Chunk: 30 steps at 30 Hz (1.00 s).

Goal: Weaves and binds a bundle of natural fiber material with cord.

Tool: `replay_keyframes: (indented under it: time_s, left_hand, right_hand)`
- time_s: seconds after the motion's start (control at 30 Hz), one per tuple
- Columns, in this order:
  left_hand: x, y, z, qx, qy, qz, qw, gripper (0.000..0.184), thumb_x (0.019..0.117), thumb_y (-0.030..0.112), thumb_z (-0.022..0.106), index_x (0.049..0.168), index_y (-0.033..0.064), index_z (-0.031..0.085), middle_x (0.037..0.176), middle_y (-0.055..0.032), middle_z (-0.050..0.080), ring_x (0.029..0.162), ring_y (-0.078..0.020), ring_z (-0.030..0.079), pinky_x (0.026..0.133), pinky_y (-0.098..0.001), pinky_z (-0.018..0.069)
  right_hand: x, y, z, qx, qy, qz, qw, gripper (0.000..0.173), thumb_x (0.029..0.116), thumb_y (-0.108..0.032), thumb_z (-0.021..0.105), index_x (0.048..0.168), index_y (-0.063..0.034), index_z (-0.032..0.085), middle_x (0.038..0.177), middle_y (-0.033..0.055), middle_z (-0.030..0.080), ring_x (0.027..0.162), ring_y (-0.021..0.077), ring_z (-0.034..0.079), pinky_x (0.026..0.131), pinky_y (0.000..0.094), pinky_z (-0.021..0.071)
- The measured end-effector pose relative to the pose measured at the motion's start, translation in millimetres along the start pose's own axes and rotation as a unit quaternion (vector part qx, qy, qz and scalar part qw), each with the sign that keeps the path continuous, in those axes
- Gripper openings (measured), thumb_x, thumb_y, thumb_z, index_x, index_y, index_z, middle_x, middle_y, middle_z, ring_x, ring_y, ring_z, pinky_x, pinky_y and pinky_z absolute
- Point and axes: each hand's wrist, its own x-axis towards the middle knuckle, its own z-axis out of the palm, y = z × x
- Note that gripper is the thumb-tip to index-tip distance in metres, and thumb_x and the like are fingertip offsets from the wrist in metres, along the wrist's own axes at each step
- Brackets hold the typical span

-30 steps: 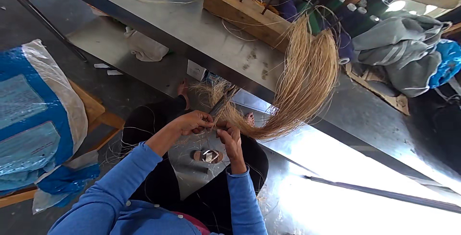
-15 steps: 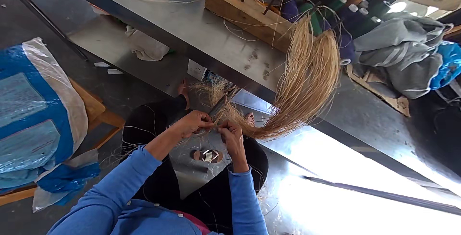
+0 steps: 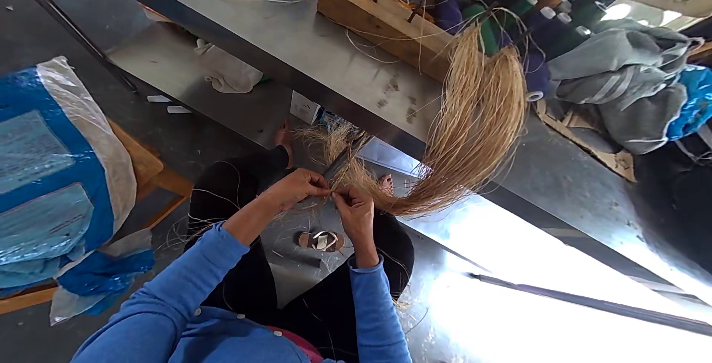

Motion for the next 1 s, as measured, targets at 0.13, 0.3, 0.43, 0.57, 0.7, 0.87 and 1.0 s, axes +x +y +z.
replay_keyframes:
  time_s: [0.13,0.3,0.43,0.57,0.7,0.87,1.0]
  left_hand:
    - [2,-5,0,-0.053,-0.033,-0.015,0.998,0.010,0.0999,0.005,0.062,0.091,0.0069,0.065,0.069,0.0069,0.054,0.048,0.0019,0.034,0.044,-0.0144,0.0269]
    - [2,-8,4,-0.031,0.002,0.020,0.999,0.009,0.0966,0.004,0.067,0.087,0.0050,0.068,0.073,0.0055,0.063,0.054,0.0025,0.046,0.049,-0.0143,0.0340]
    - [-2,-7,5,-0.003,0.031,0.044,0.999,0.006,0.0943,0.000,0.069,0.089,0.0023,0.070,0.078,0.0040,0.066,0.062,0.0023,0.053,0.055,-0.0143,0.0410]
    - [-4,-10,4,0.004,0.046,0.062,0.997,0.005,0.0941,0.002,0.070,0.090,0.0022,0.073,0.078,0.0045,0.067,0.063,0.0031,0.054,0.058,-0.0145,0.0425]
    - [-7,-12,4,0.021,0.048,0.090,0.995,0.003,0.0939,0.002,0.071,0.095,0.0004,0.072,0.083,0.0025,0.068,0.072,0.0009,0.060,0.068,-0.0169,0.0496]
    - [-7,-8,7,0.087,0.046,0.107,0.989,0.016,0.0958,0.005,0.069,0.109,-0.0028,0.070,0.089,-0.0048,0.070,0.077,-0.0041,0.064,0.080,-0.0234,0.0547]
    - [-7,0,9,0.175,0.025,0.100,0.979,0.014,0.1007,0.008,0.063,0.107,-0.0024,0.071,0.094,-0.0062,0.069,0.083,-0.0057,0.062,0.083,-0.0257,0.0520]
  right_hand:
    - [-1,7,4,0.009,0.006,-0.017,1.000,0.007,0.0876,0.003,0.067,0.089,0.0067,0.072,0.077,0.0061,0.072,0.065,0.0005,0.064,0.066,0.0174,0.0557]
    - [-2,7,2,0.019,-0.008,-0.009,1.000,0.012,0.0914,0.002,0.061,0.093,0.0074,0.072,0.079,0.0053,0.072,0.070,0.0001,0.065,0.070,0.0176,0.0551]
    - [-4,0,9,0.042,-0.014,0.053,0.998,0.016,0.0841,-0.003,0.076,0.094,0.0049,0.067,0.079,0.0041,0.070,0.068,0.0016,0.064,0.067,0.0187,0.0560]
    - [-5,-6,17,0.094,0.002,0.111,0.989,0.022,0.0823,0.010,0.074,0.100,0.0096,0.062,0.078,0.0078,0.072,0.067,0.0083,0.070,0.068,0.0243,0.0614]
    - [-2,-13,9,0.090,-0.019,0.142,0.985,0.045,0.0845,0.011,0.072,0.126,0.0135,0.054,0.076,0.0064,0.072,0.066,0.0082,0.070,0.069,0.0253,0.0609]
    - [1,-19,-3,0.053,-0.050,0.174,0.982,0.039,0.0869,0.008,0.072,0.124,0.0135,0.060,0.076,0.0062,0.071,0.065,0.0061,0.067,0.068,0.0234,0.0592]
    - [1,-23,-5,0.053,-0.056,0.198,0.977,0.024,0.0871,0.008,0.072,0.110,0.0116,0.067,0.077,0.0067,0.071,0.065,0.0052,0.067,0.067,0.0219,0.0586]
